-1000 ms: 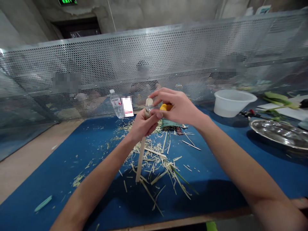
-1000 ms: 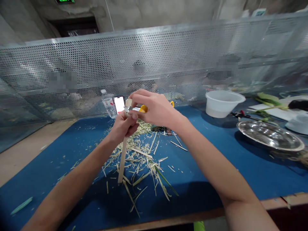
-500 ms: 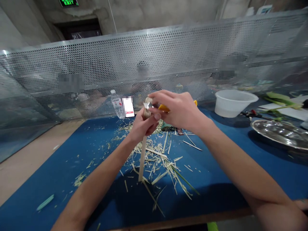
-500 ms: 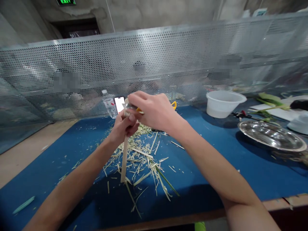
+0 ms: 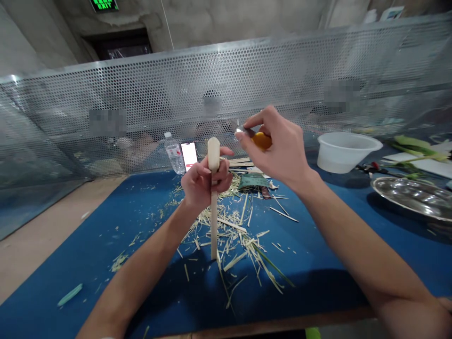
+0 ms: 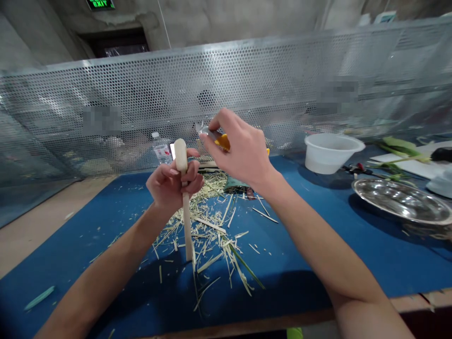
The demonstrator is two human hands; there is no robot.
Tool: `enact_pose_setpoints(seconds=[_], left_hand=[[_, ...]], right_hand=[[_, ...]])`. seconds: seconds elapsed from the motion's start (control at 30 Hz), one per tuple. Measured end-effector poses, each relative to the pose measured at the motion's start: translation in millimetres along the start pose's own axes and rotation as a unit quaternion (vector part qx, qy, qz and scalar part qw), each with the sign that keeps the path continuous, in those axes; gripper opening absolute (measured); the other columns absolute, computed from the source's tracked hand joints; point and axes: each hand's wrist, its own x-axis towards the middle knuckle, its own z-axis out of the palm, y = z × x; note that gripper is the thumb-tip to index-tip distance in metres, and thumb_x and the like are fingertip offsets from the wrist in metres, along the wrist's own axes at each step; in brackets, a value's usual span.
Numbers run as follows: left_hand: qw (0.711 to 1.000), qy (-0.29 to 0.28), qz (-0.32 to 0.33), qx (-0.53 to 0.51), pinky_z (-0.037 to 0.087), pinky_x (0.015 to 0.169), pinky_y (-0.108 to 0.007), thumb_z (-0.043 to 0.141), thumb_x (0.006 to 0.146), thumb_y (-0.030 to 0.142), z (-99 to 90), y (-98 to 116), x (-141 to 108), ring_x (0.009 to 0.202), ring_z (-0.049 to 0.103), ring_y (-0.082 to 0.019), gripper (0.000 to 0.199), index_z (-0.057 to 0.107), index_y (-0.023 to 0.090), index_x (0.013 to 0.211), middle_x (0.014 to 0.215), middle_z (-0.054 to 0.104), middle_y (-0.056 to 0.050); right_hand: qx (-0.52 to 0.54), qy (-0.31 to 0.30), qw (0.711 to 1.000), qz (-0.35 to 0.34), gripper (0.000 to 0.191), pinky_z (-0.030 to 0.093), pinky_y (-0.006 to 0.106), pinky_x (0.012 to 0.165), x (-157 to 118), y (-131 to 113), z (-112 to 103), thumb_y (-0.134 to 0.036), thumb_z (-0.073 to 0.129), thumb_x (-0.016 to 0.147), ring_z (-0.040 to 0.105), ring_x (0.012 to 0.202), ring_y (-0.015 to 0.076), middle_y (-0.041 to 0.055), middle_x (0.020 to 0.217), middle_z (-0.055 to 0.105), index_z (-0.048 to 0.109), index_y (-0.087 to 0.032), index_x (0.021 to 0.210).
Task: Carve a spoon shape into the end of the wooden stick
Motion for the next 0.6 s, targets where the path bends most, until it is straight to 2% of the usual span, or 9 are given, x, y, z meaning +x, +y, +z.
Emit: enact_pose_setpoints(seconds=[0.37, 0.6], left_hand=[[0.999, 0.013, 0.026, -0.035, 0.024, 0.038, -0.024, 0.046, 0.065, 0.026, 2.3, -2.0, 2.2, 0.036, 0.031, -0.005, 0.049, 0.06, 0.012, 0.109, 0.062, 0.04, 0.005], [0.999, 0.013, 0.043, -0.028, 0.02, 0.038, -0.024, 0.046, 0.068, 0.027, 1.0, -3.8, 3.9, 0.035, 0.031, -0.004, 0.041, 0.062, 0.012, 0.103, 0.064, 0.04, 0.005]], right_hand=[[-0.012, -0.014, 0.999, -0.03, 0.013, 0.043, 0.029, 0.06, -3.6, 3.1, 6.2, -0.036, 0.059, 0.09, 0.062, 0.066, 0.0132, -0.0007, 0.078, 0.068, 0.059, -0.023, 0.093], [0.01, -0.02, 0.999, -0.029, 0.015, 0.044, 0.027, 0.062, -3.6, 1.7, 5.6, -0.037, 0.059, 0.09, 0.06, 0.065, 0.0113, -0.0014, 0.081, 0.069, 0.06, -0.022, 0.095]])
